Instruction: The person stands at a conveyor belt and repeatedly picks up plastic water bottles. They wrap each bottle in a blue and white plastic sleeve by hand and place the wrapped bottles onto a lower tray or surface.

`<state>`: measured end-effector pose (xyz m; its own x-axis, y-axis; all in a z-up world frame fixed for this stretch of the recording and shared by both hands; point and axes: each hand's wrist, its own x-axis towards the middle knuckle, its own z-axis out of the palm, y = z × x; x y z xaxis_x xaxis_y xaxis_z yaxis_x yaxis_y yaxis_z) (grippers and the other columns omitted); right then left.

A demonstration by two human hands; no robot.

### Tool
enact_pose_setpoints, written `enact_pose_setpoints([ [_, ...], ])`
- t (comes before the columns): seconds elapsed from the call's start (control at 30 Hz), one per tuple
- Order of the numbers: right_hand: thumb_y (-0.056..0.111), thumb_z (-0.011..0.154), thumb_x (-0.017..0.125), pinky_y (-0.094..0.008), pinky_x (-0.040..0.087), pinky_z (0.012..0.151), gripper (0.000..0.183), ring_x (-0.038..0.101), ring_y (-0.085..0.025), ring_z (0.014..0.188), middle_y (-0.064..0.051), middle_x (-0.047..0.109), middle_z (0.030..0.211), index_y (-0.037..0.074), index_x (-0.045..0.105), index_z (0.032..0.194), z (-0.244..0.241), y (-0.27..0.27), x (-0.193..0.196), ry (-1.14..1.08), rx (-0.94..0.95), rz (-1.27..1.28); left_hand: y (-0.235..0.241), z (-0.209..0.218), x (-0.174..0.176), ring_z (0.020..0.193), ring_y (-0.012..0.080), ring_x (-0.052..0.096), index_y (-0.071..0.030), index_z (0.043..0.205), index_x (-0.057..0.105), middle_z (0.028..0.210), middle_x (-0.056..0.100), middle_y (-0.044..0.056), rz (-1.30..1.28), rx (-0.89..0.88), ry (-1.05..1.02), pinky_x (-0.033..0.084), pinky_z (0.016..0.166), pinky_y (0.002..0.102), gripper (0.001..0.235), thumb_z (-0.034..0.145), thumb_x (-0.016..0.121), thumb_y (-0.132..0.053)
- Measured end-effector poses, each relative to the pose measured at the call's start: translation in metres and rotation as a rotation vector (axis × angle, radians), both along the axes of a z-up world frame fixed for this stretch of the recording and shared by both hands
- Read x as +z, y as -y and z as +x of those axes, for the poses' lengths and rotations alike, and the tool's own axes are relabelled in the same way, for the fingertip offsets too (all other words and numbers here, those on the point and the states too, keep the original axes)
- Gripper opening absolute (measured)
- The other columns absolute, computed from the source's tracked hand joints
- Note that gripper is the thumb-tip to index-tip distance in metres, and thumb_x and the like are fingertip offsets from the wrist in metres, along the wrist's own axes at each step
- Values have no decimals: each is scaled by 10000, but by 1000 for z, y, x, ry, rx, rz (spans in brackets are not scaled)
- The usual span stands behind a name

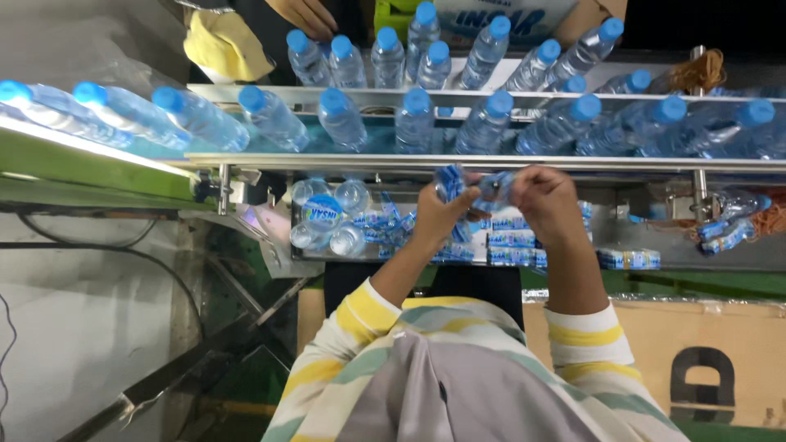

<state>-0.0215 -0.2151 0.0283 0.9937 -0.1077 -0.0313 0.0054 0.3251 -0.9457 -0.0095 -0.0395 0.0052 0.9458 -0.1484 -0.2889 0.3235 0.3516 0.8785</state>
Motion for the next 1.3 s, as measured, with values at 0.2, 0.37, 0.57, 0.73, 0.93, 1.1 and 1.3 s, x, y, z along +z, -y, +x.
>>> enact_pose_setpoints([
  [0.2, 100, 1139, 652, -327, 371, 694, 274, 432, -156, 681, -131, 609, 764, -39, 697, 908, 53, 34, 53, 492, -287, -699, 4, -15, -23, 663, 288, 763, 30, 1142, 666, 920, 754, 258, -306, -112, -76, 642, 539, 321, 410, 934, 791, -301],
  [0.37, -11, 876, 918, -438, 551, 898, 208, 692, -294, 970, -53, 721, 961, 67, 727, 848, 90, 60, 43, 893, -156, -1413, -1, -19, -23, 644, 294, 762, 0, 1161, 682, 882, 765, 237, -289, -107, -172, 644, 515, 339, 442, 921, 807, -349],
  [0.57, 99, 920, 906, -527, 510, 989, 554, 616, -435, 1087, -213, 607, 1151, -64, 583, 1340, 91, 77, 31, 672, -128, -1235, 8, -16, -47, 570, 324, 750, 53, 1162, 688, 773, 737, 269, -475, -177, -232, 628, 443, 363, 433, 977, 727, -335],
  [0.73, 51, 821, 988, -558, 471, 1089, 1121, 545, -474, 1284, -266, 473, 1446, 33, 199, 1616, 73, 85, 3, 554, -256, -1134, 12, -13, -50, 661, 278, 753, 52, 1166, 703, 817, 732, 199, -408, -93, -188, 627, 542, 366, 341, 875, 713, -126],
  [0.93, 37, 810, 1036, -545, 544, 1040, 1276, 556, -467, 1331, -244, 474, 1521, 140, 102, 1673, 66, 110, -12, 477, -403, -1167, 29, -8, -69, 634, 114, 669, -44, 858, 755, 710, 685, 75, -151, 32, -142, 550, 569, 273, 207, 801, 911, -166],
  [1.1, 76, 787, 1068, -514, 567, 1020, 1237, 566, -442, 1321, -249, 519, 1488, 80, 190, 1658, 56, 122, -27, 458, -498, -1300, 9, -2, -53, 579, 95, 627, -76, 768, 715, 670, 671, 44, -126, 81, -159, 517, 555, 240, 244, 783, 935, -180],
  [1.3, 346, 852, 1048, -525, 355, 1204, 1159, 386, -490, 1438, -299, 326, 1544, -97, 254, 1571, 15, 82, -3, 700, -743, -1238, 24, 2, -48, 612, 215, 726, -11, 797, 695, 701, 697, 128, -250, 89, -129, 609, 527, 387, 293, 765, 957, -137],
])
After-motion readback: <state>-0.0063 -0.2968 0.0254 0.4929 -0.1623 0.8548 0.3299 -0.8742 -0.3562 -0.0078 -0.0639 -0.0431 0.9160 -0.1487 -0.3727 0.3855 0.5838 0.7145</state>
